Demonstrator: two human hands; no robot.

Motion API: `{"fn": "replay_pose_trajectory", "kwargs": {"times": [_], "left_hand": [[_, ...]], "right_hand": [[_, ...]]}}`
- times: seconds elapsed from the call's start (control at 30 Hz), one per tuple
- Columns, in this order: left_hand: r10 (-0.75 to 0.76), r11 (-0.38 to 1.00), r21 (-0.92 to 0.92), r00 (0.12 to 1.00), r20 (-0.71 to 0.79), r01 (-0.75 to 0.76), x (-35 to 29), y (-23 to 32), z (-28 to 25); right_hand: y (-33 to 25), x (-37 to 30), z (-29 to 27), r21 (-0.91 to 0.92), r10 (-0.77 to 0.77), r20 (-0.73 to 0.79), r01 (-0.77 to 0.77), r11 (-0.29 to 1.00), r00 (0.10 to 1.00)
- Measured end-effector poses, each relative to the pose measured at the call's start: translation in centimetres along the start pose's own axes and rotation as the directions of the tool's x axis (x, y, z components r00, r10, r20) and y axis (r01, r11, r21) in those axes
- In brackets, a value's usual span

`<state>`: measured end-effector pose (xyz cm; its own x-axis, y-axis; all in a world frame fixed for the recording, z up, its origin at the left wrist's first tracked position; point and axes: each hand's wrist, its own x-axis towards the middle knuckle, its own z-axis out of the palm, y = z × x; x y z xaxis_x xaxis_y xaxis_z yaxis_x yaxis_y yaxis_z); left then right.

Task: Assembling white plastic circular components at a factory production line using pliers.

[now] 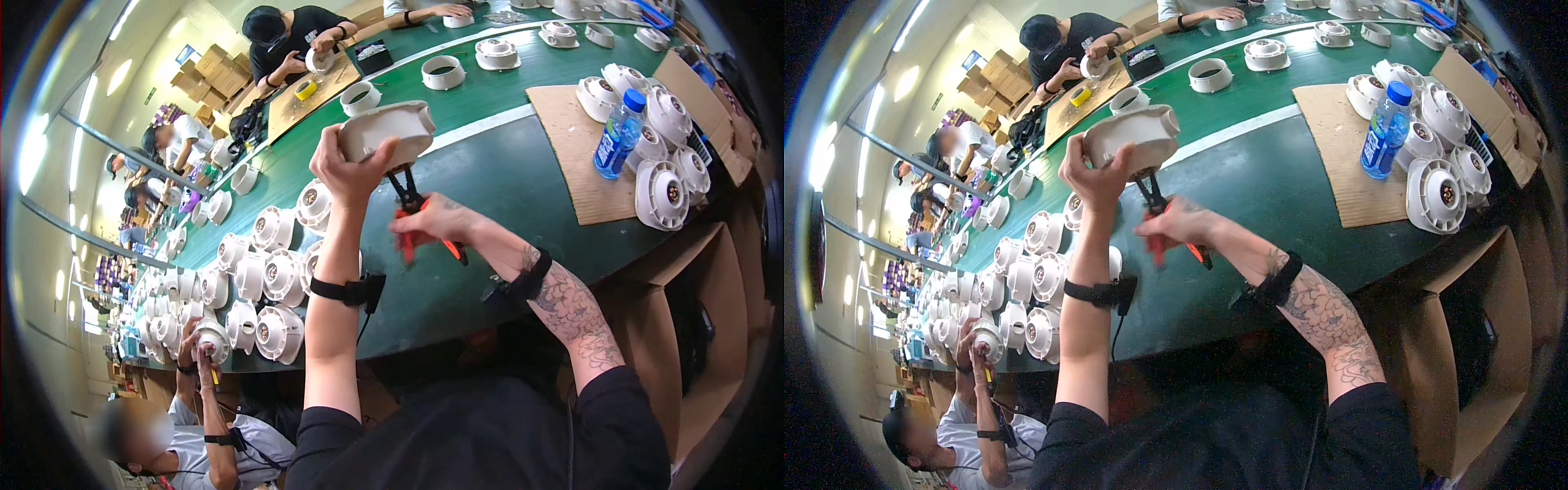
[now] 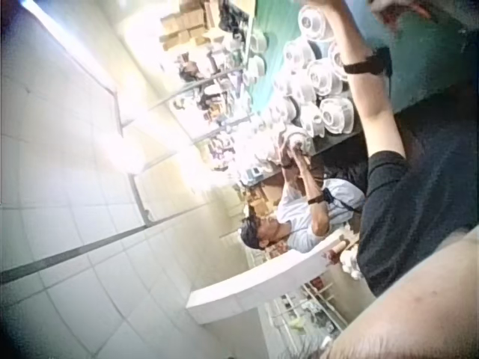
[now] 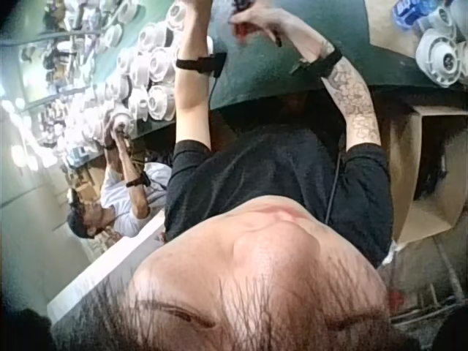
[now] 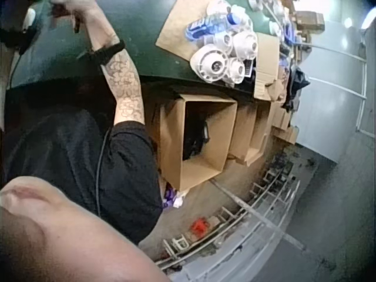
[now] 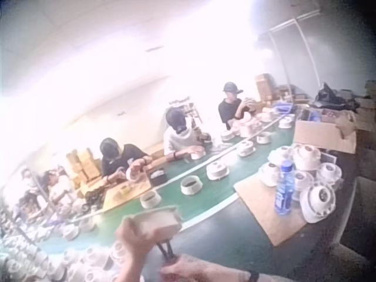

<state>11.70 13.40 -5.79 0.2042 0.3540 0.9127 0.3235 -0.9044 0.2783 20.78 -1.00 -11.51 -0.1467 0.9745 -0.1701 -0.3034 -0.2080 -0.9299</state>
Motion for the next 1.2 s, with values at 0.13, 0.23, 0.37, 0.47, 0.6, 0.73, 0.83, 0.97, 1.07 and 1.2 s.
{"fn": "replay_pose_trajectory", "kwargs": {"times": [0.13, 0.23, 0.37, 0.47, 0.6, 0.73, 0.83, 0.97, 1.07, 1.2], "left_hand": [[0.002, 0.999, 0.038, 0.999, 0.039, -0.003, 0.2, -0.1, 1.1], [-0.013, 1.0, 0.026, 1.0, -0.007, 0.013, 0.0, 0.3, 2.0], [-0.012, 1.0, -0.004, 0.999, 0.036, 0.012, -0.1, -0.8, 3.0], [-0.015, 0.985, 0.163, 0.978, -0.207, 0.049, 1.9, -6.9, 1.5], [-0.516, 0.844, -0.035, 0.79, -0.331, 0.536, 5.6, -8.3, 0.0], [-0.633, 0.772, -0.053, 0.757, -0.161, 0.634, 3.8, -8.8, -0.1], [-0.687, 0.723, -0.03, 0.724, 0.062, 0.69, 1.7, -6.5, 0.5], [-0.735, 0.678, 0.258, 0.644, 0.213, 0.688, 0.8, -6.5, 1.7], [-0.726, 0.683, 0.448, 0.603, 0.329, 0.577, 0.3, -7.3, 2.4], [-0.727, 0.638, 0.464, 0.281, 0.626, 0.615, 1.4, -4.9, 2.4]], "right_hand": [[0.5, 0.7, -0.4, -0.144, 0.032, -0.112, -0.048, 0.988, 0.993], [1.1, 1.0, -0.7, 0.48, -0.103, 0.197, -0.004, 0.877, 0.975], [1.2, 0.9, -0.9, 0.455, -0.05, 0.166, -0.032, 0.89, 0.985], [2.7, -1.0, 1.3, -0.455, 0.021, -0.213, -0.119, 0.882, 0.977], [6.4, -3.7, -2.3, 0.315, 0.037, 0.015, -0.039, 0.948, 0.999], [1.1, -3.7, -1.8, 0.29, -0.047, 0.114, 0.012, 0.957, 0.992], [-2.7, -3.4, -2.6, -0.431, 0.041, -0.161, -0.108, 0.896, 0.986], [-4.0, -1.7, -3.2, -0.956, -0.512, -0.253, -0.13, 0.264, 0.821], [-5.4, 0.7, -4.1, -0.911, -0.647, -0.036, -0.292, -0.293, 0.762], [-5.6, 2.7, -5.1, -0.664, -0.694, 0.224, -0.414, -0.622, 0.684]]}}
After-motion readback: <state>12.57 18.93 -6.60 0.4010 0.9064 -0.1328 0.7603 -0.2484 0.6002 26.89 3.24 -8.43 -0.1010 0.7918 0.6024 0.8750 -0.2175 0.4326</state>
